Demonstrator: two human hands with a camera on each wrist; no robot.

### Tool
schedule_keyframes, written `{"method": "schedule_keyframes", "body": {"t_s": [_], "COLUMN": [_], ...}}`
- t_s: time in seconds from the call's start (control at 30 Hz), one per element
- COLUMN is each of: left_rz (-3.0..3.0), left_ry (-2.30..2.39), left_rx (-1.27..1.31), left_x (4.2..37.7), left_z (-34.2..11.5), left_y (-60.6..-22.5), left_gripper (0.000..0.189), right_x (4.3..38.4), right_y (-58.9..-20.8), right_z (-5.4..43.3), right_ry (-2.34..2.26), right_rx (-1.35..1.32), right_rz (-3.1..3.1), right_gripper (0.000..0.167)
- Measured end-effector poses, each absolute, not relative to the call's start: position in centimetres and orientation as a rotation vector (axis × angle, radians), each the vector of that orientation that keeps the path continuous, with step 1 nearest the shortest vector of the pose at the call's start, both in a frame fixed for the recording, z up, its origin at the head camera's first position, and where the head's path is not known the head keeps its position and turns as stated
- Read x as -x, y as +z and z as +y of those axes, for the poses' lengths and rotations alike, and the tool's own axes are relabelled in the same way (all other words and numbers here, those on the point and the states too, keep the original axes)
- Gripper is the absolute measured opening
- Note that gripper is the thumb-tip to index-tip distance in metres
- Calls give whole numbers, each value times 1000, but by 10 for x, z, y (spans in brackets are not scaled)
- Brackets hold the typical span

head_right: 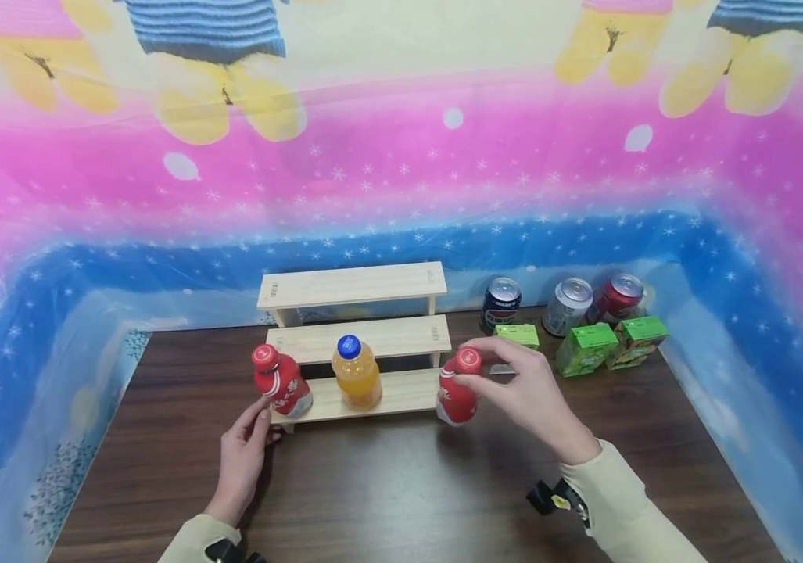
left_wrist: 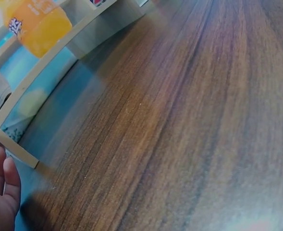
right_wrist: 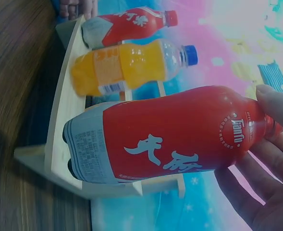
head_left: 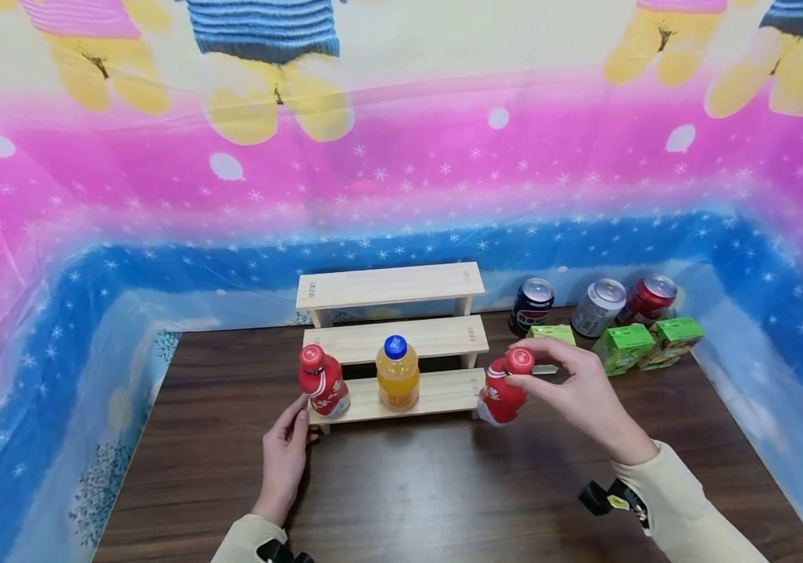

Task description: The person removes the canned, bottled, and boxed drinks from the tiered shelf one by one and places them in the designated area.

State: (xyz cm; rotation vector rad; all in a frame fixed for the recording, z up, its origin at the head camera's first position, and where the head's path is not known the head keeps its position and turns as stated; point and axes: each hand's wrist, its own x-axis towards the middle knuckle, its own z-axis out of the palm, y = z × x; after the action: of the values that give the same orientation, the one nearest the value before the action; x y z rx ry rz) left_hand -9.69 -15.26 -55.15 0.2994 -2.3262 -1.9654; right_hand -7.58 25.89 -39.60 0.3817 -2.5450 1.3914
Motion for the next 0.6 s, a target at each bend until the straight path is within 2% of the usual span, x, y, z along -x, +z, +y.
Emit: {"method": "schedule_keyframes", "body": {"t_s": [0.6], "left_rz": [-2393], "left_ry": [-1950], "left_rx": [-250], "left_x": [102], "left_z": [-158], "left_y": [-546], "left_gripper": [38], "right_x": [49], "right_y": [-403], "right_z": [322], "right_ry": [1177], "right_rx": [-124], "right_rz": [-2512], "right_gripper": [42]}}
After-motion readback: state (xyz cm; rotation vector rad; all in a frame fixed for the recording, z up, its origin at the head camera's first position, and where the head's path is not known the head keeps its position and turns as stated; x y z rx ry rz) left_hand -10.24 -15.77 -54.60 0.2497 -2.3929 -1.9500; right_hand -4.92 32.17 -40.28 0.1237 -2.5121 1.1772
